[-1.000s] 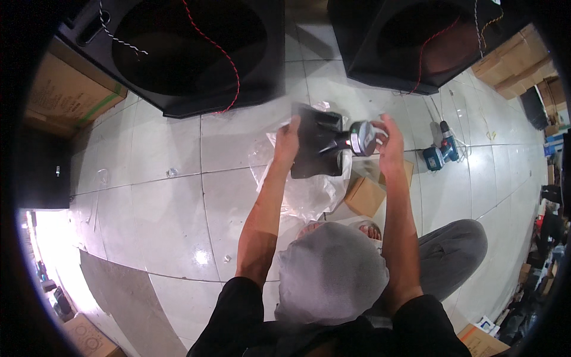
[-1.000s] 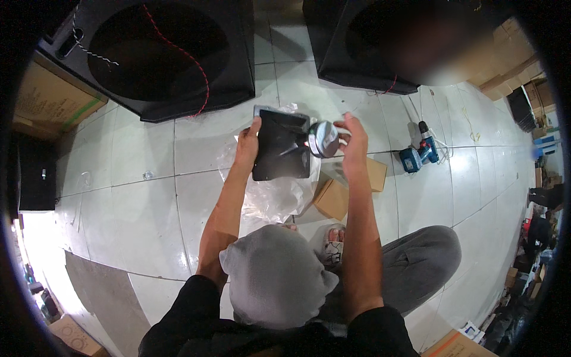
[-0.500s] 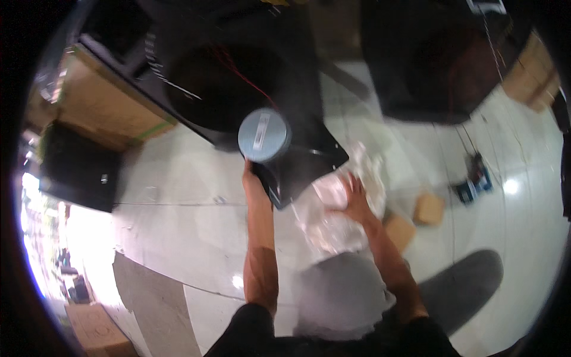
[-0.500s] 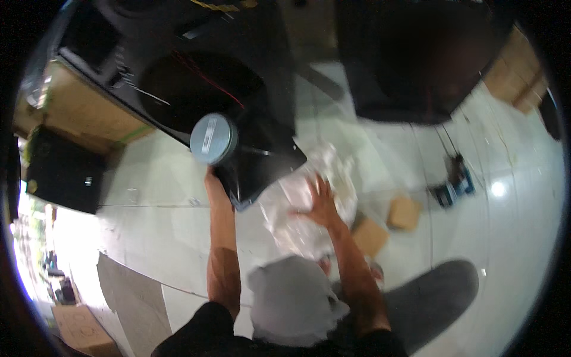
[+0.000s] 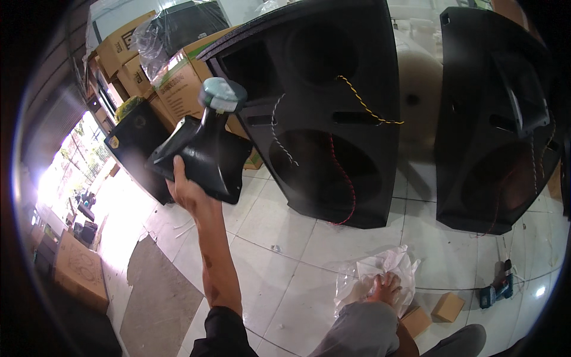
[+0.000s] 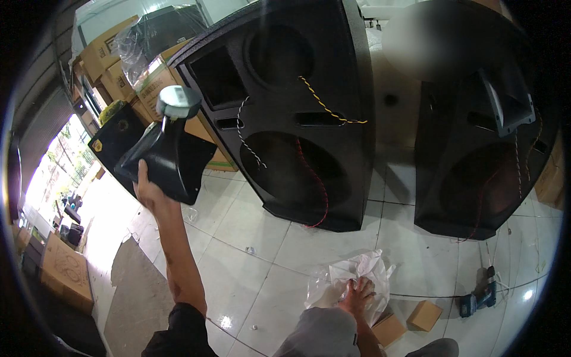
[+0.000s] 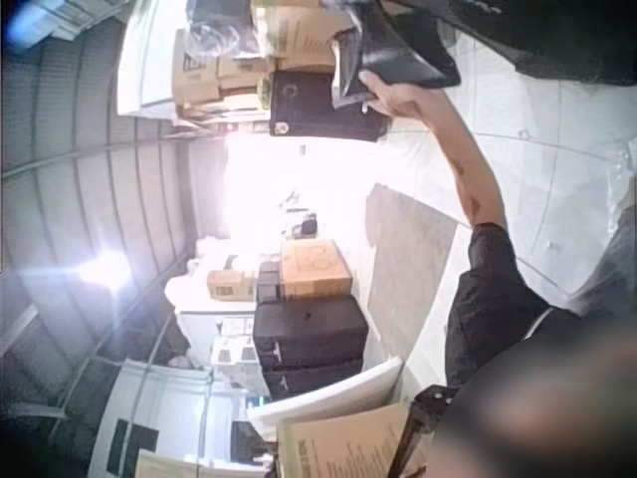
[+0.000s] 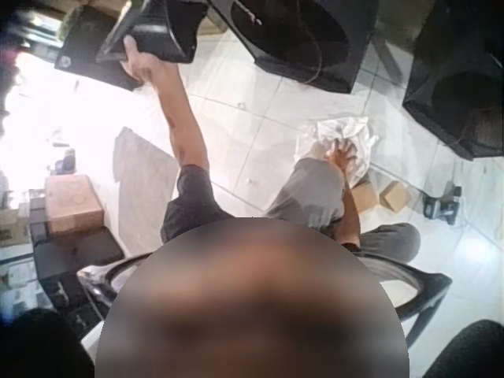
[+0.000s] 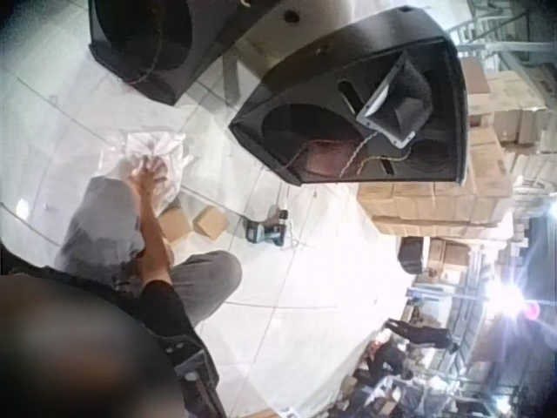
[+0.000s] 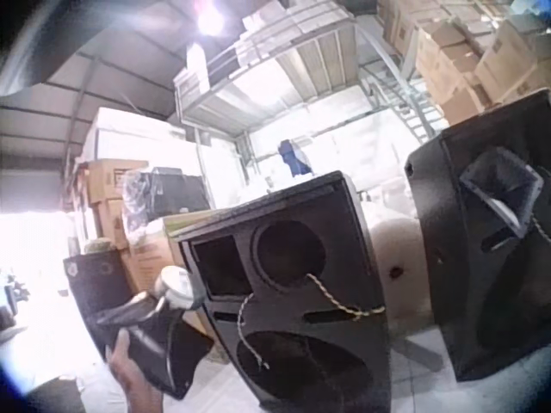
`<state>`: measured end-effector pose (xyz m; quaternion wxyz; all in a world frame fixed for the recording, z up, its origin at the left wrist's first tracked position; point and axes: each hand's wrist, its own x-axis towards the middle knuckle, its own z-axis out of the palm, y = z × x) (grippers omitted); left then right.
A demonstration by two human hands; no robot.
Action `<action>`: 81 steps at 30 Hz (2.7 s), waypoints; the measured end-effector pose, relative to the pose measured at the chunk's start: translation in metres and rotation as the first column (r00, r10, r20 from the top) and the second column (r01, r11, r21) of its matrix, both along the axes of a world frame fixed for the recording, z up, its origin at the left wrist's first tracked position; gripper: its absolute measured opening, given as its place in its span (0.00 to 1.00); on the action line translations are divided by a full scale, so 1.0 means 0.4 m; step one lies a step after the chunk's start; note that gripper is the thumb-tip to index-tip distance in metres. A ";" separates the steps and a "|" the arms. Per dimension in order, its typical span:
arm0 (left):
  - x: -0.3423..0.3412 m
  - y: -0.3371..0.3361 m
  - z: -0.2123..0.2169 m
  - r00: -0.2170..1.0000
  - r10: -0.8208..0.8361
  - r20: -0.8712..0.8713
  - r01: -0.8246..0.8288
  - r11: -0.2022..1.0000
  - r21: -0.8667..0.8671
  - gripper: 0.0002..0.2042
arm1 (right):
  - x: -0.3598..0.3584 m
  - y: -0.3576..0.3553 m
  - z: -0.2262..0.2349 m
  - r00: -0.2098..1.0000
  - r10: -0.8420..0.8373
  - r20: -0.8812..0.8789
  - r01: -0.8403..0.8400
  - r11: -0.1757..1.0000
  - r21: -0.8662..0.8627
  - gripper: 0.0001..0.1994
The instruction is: The person sits on the floor and assembles speaker components. They unwrap a speaker driver, apply a label, and attach it to a horn enclosure. They repeat the process for a second unit, then place the assembled speakers upright.
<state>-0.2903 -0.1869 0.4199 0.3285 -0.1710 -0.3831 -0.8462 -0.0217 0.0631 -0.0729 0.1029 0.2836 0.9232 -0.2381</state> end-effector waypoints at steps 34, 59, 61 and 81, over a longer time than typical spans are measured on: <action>0.366 0.228 -1.048 0.680 0.132 0.721 0.729 -0.226 -0.646 0.56 | 0.010 0.008 -0.021 0.853 -0.304 -0.425 0.318 0.947 -0.040 0.19; 0.478 0.291 -1.162 0.569 -0.174 0.804 0.807 0.305 -0.506 0.23 | 0.013 0.015 0.083 0.755 -0.604 -0.254 0.097 0.487 -0.868 0.39; 0.462 0.280 -1.176 0.652 -0.130 0.747 0.743 0.306 -0.596 0.21 | 0.013 0.016 0.109 0.794 -0.522 -0.312 0.127 0.644 -0.754 0.39; 0.564 0.327 -1.136 0.512 -0.424 0.747 0.813 -0.040 -0.580 0.36 | 0.034 0.045 0.079 0.785 -0.596 -0.169 0.364 0.665 -0.652 0.66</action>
